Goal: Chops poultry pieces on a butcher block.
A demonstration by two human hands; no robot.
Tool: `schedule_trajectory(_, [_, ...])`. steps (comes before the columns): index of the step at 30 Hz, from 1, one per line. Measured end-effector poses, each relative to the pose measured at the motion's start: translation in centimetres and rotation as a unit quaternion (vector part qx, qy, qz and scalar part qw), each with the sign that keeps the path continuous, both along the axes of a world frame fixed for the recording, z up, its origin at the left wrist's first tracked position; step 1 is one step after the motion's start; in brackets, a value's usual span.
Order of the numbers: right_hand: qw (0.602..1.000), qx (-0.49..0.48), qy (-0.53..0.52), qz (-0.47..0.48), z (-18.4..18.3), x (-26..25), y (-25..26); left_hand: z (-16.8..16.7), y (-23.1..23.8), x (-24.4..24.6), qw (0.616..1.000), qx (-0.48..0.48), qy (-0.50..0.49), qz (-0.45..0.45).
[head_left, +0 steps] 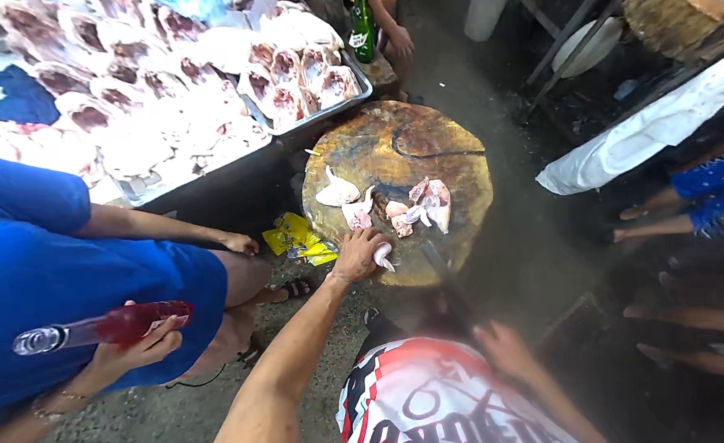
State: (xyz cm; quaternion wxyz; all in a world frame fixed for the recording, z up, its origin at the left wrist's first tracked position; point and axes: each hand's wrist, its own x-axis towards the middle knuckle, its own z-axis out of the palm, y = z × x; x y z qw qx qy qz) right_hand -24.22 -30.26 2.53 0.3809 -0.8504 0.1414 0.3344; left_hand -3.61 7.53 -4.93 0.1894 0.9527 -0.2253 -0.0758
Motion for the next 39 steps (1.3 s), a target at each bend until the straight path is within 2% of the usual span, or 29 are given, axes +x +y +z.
schedule_trajectory(4, [0.997,0.033,0.024,-0.060,0.2,-1.0,2.1,-0.5,-1.2,0.2,0.998,-0.001,-0.005,-0.064])
schedule_trajectory(9, [0.996,0.046,0.032,-0.072,0.4,-0.8,2.6,0.8,-0.9,0.5,0.999,-0.030,0.024,0.038])
schedule_trajectory(13, [0.996,0.055,0.029,-0.065,0.4,0.2,2.4,2.3,-0.6,-1.2,0.997,-0.033,0.030,0.058])
schedule_trajectory(19, [0.998,0.046,0.021,-0.030,0.1,1.8,2.1,1.7,-1.2,-3.8,0.995,-0.088,0.045,0.024])
schedule_trajectory(24, [0.999,0.039,0.002,0.027,0.1,2.5,2.5,0.6,-1.0,-5.8,0.997,-0.027,0.077,-0.005])
schedule_trajectory(30, [0.989,0.081,-0.099,0.070,1.6,3.4,4.4,0.5,-0.7,-7.2,0.992,0.047,0.119,0.021])
schedule_trajectory(35, [0.967,0.114,-0.209,0.095,2.7,4.4,6.1,-0.1,-0.5,-8.3,0.994,0.036,0.096,0.036])
schedule_trajectory(39, [0.952,0.112,-0.258,0.120,2.8,4.8,6.7,-0.6,-0.6,-8.7,0.995,0.046,0.078,0.042])
